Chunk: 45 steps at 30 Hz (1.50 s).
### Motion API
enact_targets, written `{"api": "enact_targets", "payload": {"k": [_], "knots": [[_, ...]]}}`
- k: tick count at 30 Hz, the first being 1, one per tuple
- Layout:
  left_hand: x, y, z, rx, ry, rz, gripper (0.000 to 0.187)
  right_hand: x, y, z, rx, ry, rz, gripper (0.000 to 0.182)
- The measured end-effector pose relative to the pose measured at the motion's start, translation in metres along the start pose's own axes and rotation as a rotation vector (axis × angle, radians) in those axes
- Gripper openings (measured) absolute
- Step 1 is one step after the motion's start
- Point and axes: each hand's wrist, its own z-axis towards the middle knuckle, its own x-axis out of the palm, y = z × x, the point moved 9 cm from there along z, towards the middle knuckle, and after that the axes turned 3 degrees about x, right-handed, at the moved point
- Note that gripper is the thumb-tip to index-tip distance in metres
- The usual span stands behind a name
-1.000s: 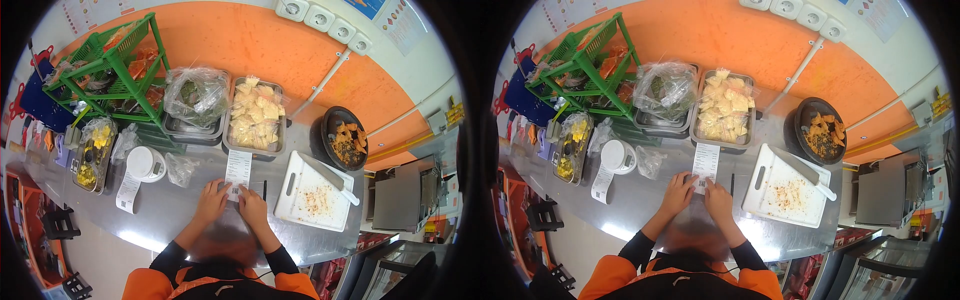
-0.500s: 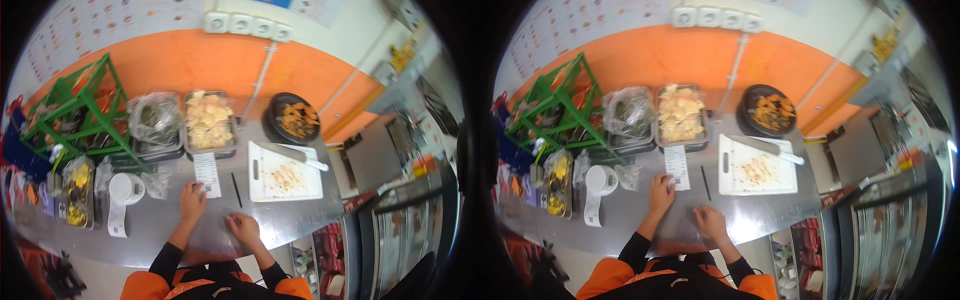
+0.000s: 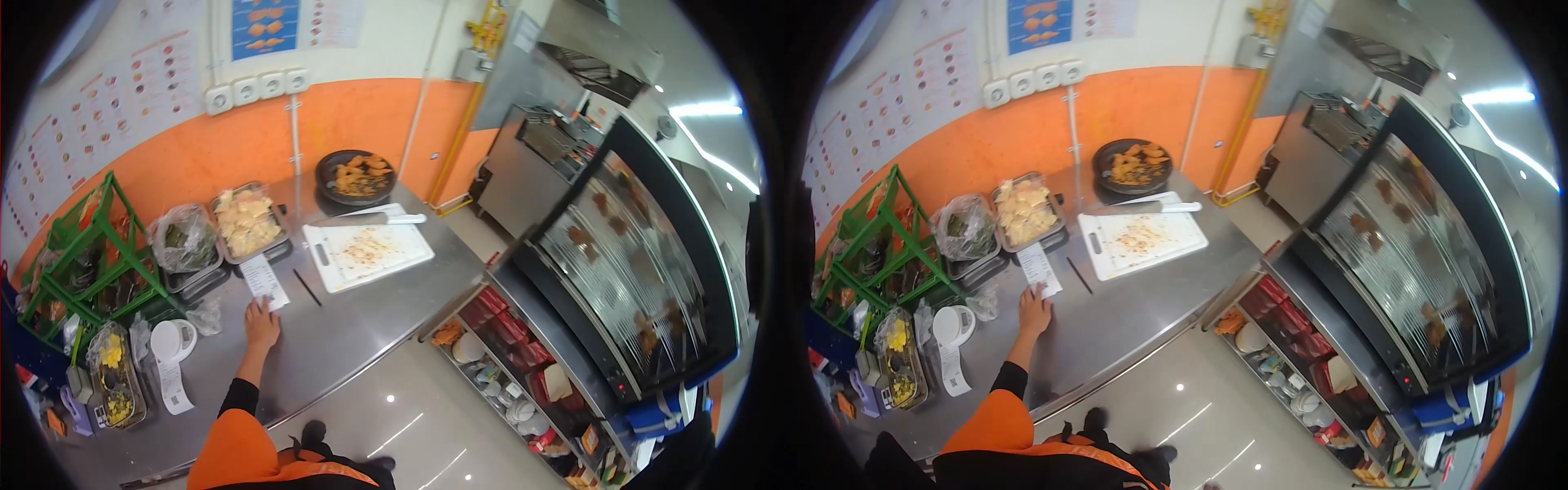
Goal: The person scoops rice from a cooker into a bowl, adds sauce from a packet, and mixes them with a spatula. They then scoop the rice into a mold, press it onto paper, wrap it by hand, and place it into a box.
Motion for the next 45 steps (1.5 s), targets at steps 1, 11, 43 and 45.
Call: {"api": "enact_targets", "payload": {"k": [1,11,43,45], "knots": [[0.007,0.003,-0.001,-0.052,-0.017,0.039,0.056,-0.019,-0.028,0.0,0.036,0.002,-0.019,0.03],[0.028,-0.188,-0.086,0.281,-0.404,-0.241,0.052,-0.228,-0.305,-0.144,0.649,-0.106,-0.178,0.031],[0.372,-1.296,-1.231,1.336,2.233,-0.235,0.03,-0.313,-0.753,-0.319,1.465,-0.927,2.007,0.033],[0.398,-1.338,-1.293,1.397,2.095,-0.208,0.029,-0.384,-0.8,-0.334,1.511,-1.043,1.918,0.031]]}}
